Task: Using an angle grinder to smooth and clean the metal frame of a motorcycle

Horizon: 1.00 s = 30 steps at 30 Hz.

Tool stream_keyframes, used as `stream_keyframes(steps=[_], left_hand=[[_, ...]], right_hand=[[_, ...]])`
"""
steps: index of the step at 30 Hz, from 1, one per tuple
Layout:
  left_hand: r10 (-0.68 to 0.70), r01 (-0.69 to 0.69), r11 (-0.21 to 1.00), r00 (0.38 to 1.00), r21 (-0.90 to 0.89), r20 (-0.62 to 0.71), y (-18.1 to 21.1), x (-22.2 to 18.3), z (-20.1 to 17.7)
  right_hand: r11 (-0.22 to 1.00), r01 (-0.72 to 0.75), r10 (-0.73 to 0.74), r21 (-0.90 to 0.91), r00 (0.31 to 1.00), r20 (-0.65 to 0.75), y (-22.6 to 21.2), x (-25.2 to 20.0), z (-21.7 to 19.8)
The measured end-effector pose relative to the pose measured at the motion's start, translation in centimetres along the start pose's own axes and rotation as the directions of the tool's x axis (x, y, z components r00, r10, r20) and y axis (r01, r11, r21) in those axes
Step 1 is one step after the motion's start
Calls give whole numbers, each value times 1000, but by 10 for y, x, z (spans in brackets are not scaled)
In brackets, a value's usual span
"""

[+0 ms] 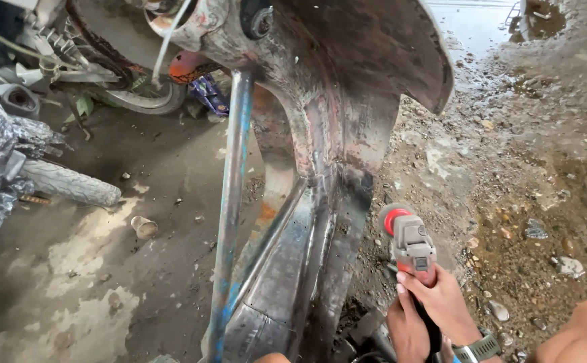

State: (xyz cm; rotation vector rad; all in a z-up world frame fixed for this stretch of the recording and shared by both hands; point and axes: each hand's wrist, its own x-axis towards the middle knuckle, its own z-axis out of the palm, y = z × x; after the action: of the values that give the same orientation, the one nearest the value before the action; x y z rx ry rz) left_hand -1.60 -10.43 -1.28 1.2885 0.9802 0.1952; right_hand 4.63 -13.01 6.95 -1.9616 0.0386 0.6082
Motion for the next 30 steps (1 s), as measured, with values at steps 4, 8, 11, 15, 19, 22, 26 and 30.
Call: stream_keyframes(steps=[4,8,11,15,19,22,26,30], left_hand=[[-48,48,998,999,-31,14,-4,4,6],[23,-27,998,997,49,70,4,5,3],[-6,-8,986,997,169,83,14,4,3],[-47,13,936,995,352,86,39,-2,3],[-62,11,932,990,363,128,76,-11,-1],[-98,32,919,984,394,148,90,-19,-5],[-25,-41,920,986,389,164,75,-11,3],[-45,-24,898,988,440,146,67,-1,9]], right_hand=[[996,87,-86,28,996,-28,23,14,-5],[996,17,-14,86,999,-36,9,9,-5],[970,-1,21,241,997,-78,15,13,-6],[893,-10,58,451,994,-94,4,8,-9],[846,42,57,532,984,-170,-2,13,-12],[842,49,40,538,988,-152,-12,5,-15],[878,38,55,476,983,-178,-4,11,-20],[800,85,6,594,989,-151,30,35,-15]])
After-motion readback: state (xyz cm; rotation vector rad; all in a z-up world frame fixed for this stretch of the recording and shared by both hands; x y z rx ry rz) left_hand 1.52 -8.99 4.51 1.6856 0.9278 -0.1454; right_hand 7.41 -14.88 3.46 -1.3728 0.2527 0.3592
